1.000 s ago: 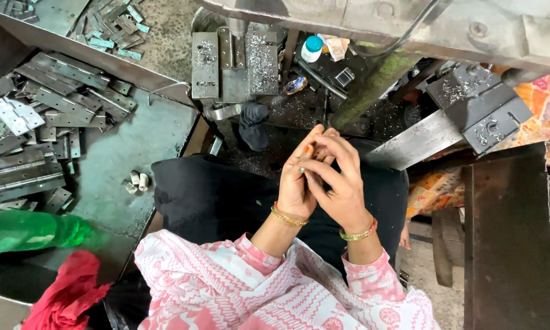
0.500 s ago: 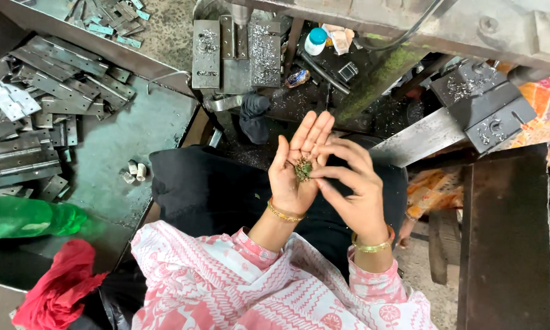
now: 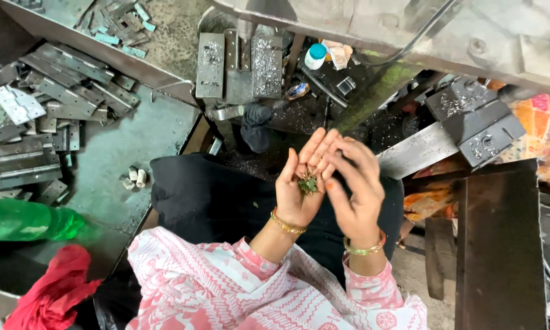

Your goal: The person sits at a metal fabrication workstation and handles metal hinges. They wipe the hinges with a pink cloth, pick up small green items, and place the hinges into a metal container.

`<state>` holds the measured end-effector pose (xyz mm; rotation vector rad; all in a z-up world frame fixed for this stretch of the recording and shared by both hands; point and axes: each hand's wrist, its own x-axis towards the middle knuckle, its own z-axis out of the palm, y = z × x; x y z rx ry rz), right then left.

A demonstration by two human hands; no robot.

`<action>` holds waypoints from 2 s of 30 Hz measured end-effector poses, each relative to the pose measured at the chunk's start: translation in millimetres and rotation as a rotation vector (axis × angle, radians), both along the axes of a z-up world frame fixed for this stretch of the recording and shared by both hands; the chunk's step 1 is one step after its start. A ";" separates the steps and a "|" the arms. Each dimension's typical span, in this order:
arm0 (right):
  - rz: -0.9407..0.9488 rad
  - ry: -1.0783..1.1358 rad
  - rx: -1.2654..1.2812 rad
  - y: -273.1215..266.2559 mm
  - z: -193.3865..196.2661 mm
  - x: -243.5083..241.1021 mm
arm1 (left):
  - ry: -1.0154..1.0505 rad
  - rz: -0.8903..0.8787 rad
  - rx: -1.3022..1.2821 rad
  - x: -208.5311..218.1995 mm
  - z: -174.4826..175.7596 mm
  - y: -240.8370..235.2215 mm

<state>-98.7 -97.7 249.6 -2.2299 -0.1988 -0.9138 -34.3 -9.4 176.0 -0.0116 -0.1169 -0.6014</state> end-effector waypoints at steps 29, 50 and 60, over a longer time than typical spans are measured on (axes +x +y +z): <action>0.321 0.129 -0.206 23.2 -113.3 13.5 | 0.229 -0.184 0.039 -25.3 -152.4 -17.7; 0.261 0.137 0.035 35.6 -130.9 12.9 | 0.061 -0.308 0.138 -27.5 -180.8 -3.0; 0.638 0.093 -0.245 39.3 -152.7 -27.1 | 0.034 -0.191 -0.016 -57.5 -225.5 -10.1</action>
